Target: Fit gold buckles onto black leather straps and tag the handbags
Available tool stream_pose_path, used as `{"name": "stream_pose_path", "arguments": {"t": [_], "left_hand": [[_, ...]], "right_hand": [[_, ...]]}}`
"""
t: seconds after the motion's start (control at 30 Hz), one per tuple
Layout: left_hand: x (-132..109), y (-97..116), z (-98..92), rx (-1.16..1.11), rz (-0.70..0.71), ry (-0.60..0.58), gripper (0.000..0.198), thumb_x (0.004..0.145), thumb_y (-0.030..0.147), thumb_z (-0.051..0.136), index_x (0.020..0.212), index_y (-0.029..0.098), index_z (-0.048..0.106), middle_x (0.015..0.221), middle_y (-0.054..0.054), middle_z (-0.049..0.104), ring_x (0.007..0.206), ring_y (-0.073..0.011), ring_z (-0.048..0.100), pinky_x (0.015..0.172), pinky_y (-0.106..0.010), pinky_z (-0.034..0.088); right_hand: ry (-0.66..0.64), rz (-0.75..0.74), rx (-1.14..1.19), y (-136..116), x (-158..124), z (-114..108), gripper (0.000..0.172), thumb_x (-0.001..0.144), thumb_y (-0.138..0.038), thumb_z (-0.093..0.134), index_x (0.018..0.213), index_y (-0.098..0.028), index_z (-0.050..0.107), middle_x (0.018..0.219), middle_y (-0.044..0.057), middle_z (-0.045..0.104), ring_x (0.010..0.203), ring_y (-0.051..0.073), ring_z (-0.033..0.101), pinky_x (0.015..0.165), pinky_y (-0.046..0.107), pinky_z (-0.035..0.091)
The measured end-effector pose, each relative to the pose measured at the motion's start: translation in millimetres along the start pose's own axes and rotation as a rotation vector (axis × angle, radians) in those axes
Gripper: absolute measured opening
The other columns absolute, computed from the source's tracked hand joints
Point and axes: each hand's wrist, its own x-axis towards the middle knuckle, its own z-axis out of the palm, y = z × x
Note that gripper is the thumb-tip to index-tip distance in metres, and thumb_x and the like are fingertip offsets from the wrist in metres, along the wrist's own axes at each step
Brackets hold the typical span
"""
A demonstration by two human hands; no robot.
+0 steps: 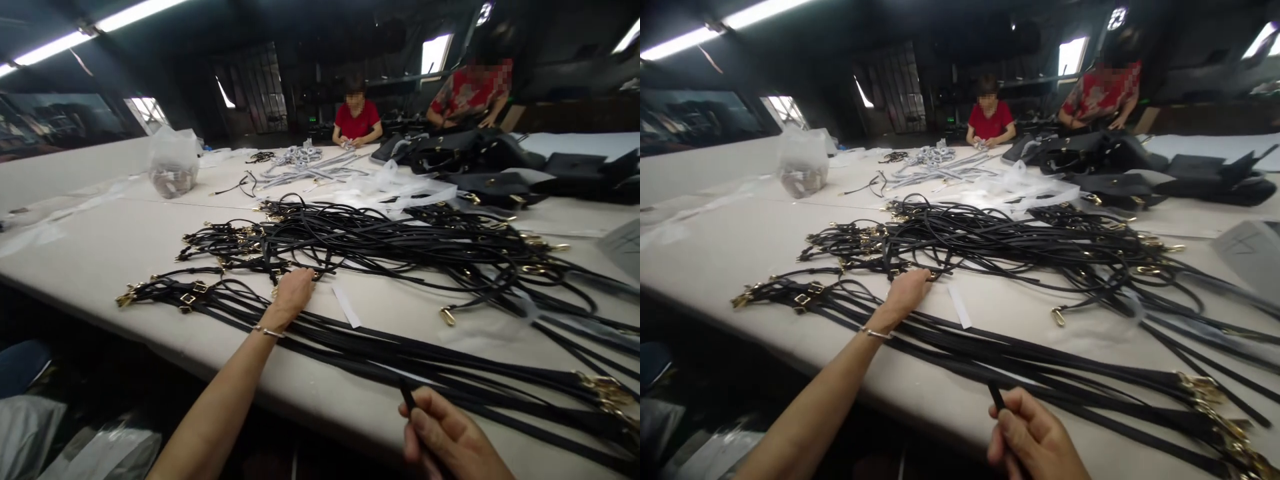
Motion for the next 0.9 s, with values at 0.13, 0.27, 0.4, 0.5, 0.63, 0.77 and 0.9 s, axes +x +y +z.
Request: {"name": "stream_pose_path", "arguments": {"t": [0.13,0.27,0.4,0.5,0.63,0.77,0.9], "left_hand": [[-20,7,-40.6,-0.216,0.054,0.009,0.02,0.095,0.031,0.048,0.089,0.018,0.062,0.08,-0.002,0.065,0.077,-0.0177,0.063,0.073,-0.028,0.049],[-70,27,-85.6,-0.798,0.165,0.017,0.027,0.092,0.04,0.055,0.096,0.015,0.063,0.069,0.003,0.055,0.063,-0.0114,0.052,0.061,-0.022,0.044],[-130,40,-93.5,-1.088,0.124,-0.186,0.028,0.089,0.041,0.062,0.096,0.014,0.062,0.063,0.005,0.049,0.055,-0.0081,0.044,0.052,-0.019,0.036],[-170,32,-71.1,-1.151,0.057,-0.382,0.024,0.088,0.038,0.064,0.091,0.014,0.062,0.063,0.005,0.05,0.055,-0.0075,0.045,0.053,-0.019,0.036],[-210,13,-25.4,-1.193,-0.031,-0.621,0.022,0.087,0.034,0.067,0.091,0.013,0.062,0.074,0.001,0.06,0.063,-0.0093,0.054,0.062,-0.021,0.042],[-228,17,6.2,-1.445,-0.045,-0.596,0.039,0.086,0.041,0.069,0.116,0.016,0.062,0.111,-0.01,0.066,0.097,-0.0188,0.063,0.082,-0.027,0.048],[-224,40,15.8,-1.524,-0.094,-0.487,0.045,0.086,0.047,0.07,0.119,0.016,0.066,0.111,-0.009,0.065,0.096,-0.0175,0.061,0.081,-0.024,0.046]], "right_hand": [[-0.036,0.001,0.063,-1,-2,1,0.052,0.069,-0.063,0.082,0.084,-0.017,0.063,0.073,0.003,0.07,0.045,0.007,0.053,0.038,0.015,0.032],[-0.103,-0.049,0.184,-16,-9,21,0.042,0.07,-0.052,0.086,0.083,-0.016,0.07,0.103,0.011,0.074,0.062,0.012,0.063,0.046,0.019,0.046],[-0.207,-0.055,0.347,-33,-16,44,0.03,0.075,-0.043,0.084,0.092,-0.02,0.074,0.139,0.011,0.059,0.087,0.019,0.069,0.057,0.022,0.053],[-0.193,-0.076,0.484,-37,-17,52,0.026,0.072,-0.039,0.087,0.089,-0.024,0.076,0.14,0.007,0.059,0.094,0.019,0.068,0.062,0.021,0.055],[-0.188,-0.154,0.435,-26,-20,56,0.023,0.074,-0.038,0.086,0.089,-0.023,0.076,0.127,0.008,0.067,0.083,0.014,0.067,0.067,0.022,0.054],[-0.243,-0.105,0.046,-5,-27,63,0.031,0.076,-0.046,0.083,0.089,-0.019,0.076,0.085,0.007,0.075,0.075,0.018,0.067,0.075,0.028,0.053],[-0.2,-0.152,-0.239,10,-33,71,0.034,0.078,-0.051,0.078,0.082,-0.018,0.075,0.083,0.004,0.072,0.079,0.02,0.064,0.073,0.027,0.05]]}}
